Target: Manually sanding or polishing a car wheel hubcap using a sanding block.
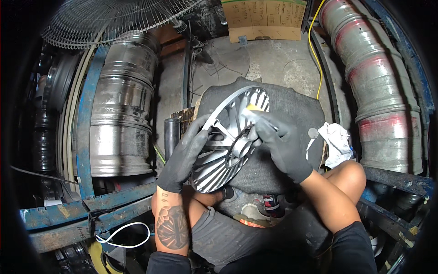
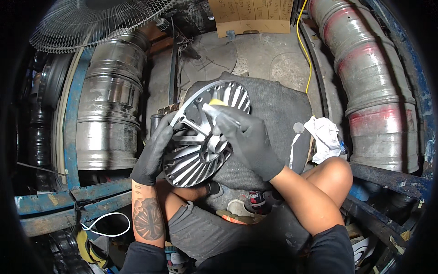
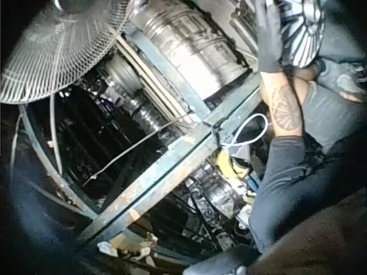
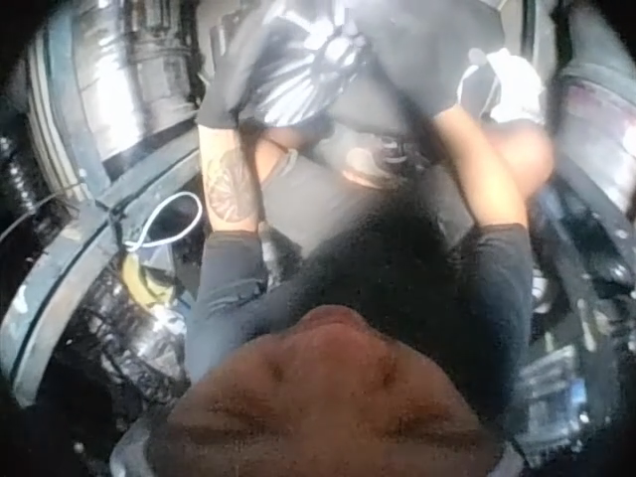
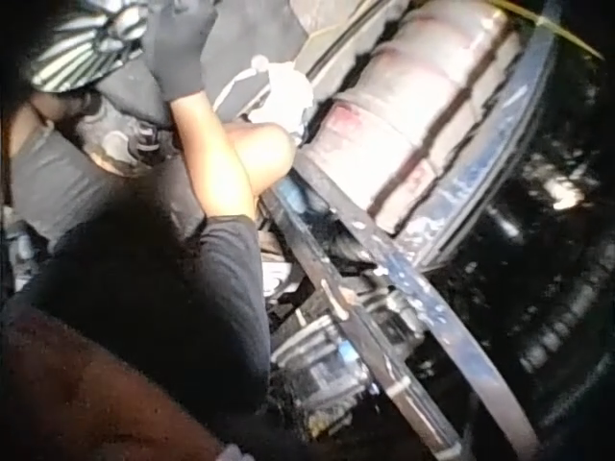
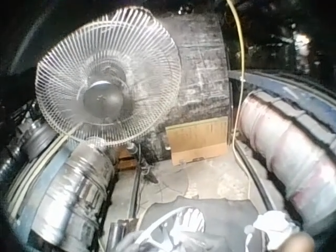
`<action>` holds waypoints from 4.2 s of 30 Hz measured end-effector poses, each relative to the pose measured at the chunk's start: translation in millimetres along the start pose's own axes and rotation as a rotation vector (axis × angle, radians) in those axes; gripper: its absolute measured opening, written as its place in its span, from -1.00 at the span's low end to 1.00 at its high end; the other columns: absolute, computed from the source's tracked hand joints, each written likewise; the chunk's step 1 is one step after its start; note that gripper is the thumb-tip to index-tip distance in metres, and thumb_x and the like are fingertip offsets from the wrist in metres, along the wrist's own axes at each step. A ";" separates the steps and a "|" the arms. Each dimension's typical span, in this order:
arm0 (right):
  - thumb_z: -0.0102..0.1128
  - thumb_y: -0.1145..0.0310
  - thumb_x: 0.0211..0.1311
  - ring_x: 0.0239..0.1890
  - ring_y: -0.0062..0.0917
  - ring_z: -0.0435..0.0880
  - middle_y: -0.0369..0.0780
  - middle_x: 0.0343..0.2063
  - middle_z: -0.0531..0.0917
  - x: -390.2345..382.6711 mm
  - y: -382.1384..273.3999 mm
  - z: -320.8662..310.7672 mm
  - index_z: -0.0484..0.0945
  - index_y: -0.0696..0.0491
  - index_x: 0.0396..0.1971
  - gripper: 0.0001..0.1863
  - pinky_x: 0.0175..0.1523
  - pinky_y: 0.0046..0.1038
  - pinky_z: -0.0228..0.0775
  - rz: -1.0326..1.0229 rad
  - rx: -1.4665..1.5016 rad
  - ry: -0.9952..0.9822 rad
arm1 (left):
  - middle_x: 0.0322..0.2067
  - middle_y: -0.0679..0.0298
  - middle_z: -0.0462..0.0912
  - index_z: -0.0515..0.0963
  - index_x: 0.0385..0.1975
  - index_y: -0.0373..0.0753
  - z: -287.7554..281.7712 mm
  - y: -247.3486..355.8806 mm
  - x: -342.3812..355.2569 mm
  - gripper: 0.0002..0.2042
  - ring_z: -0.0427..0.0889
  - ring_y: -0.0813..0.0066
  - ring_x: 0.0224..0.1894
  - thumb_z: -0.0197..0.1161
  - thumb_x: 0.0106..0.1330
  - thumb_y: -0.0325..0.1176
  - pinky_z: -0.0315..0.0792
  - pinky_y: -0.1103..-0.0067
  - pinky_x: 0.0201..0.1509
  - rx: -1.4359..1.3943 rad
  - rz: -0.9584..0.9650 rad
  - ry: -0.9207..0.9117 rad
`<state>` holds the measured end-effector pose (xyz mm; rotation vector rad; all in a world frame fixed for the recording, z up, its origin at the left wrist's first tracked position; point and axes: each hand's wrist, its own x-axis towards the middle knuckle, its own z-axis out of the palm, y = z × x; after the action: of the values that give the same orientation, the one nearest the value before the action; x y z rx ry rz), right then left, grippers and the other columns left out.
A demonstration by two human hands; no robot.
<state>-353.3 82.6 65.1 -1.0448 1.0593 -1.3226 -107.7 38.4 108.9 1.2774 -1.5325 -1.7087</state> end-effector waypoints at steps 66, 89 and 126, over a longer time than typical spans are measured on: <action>0.24 0.47 0.44 0.17 -0.36 0.71 0.02 0.15 0.68 -57.1 9.2 92.3 0.46 0.24 0.32 -0.51 0.27 -0.37 0.54 -0.151 -0.202 -0.138 | -0.27 0.19 0.71 0.58 -0.17 -0.31 21.1 1.5 15.8 -0.62 0.67 0.49 -0.23 0.08 0.62 -0.06 0.55 0.56 -0.04 -0.084 -0.023 0.431; 0.14 0.41 0.33 -0.37 -0.29 0.77 -0.05 -0.29 0.76 -34.6 15.3 18.7 0.24 0.01 0.54 -0.26 -0.26 -0.27 0.65 -0.293 -0.701 -0.774 | -0.33 0.28 0.65 0.62 -0.30 -0.37 24.1 0.6 -10.2 -0.65 0.56 0.62 -0.27 0.07 0.64 -0.21 0.48 0.62 -0.14 -0.018 -0.065 0.231; 0.16 0.44 0.41 -0.20 -0.30 0.79 -0.05 -0.11 0.77 -26.3 -31.7 6.2 0.56 0.14 0.20 -0.60 -0.08 -0.27 0.63 -0.149 -0.924 -0.580 | -0.35 0.24 0.68 0.63 -0.28 -0.33 35.3 20.8 3.9 -0.53 0.64 0.55 -0.25 -0.03 0.67 -0.04 0.50 0.58 -0.05 0.029 -0.085 0.170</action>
<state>-353.5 109.1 97.3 -2.0665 1.1484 -0.5077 -144.8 46.9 124.7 1.4810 -1.4274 -1.5885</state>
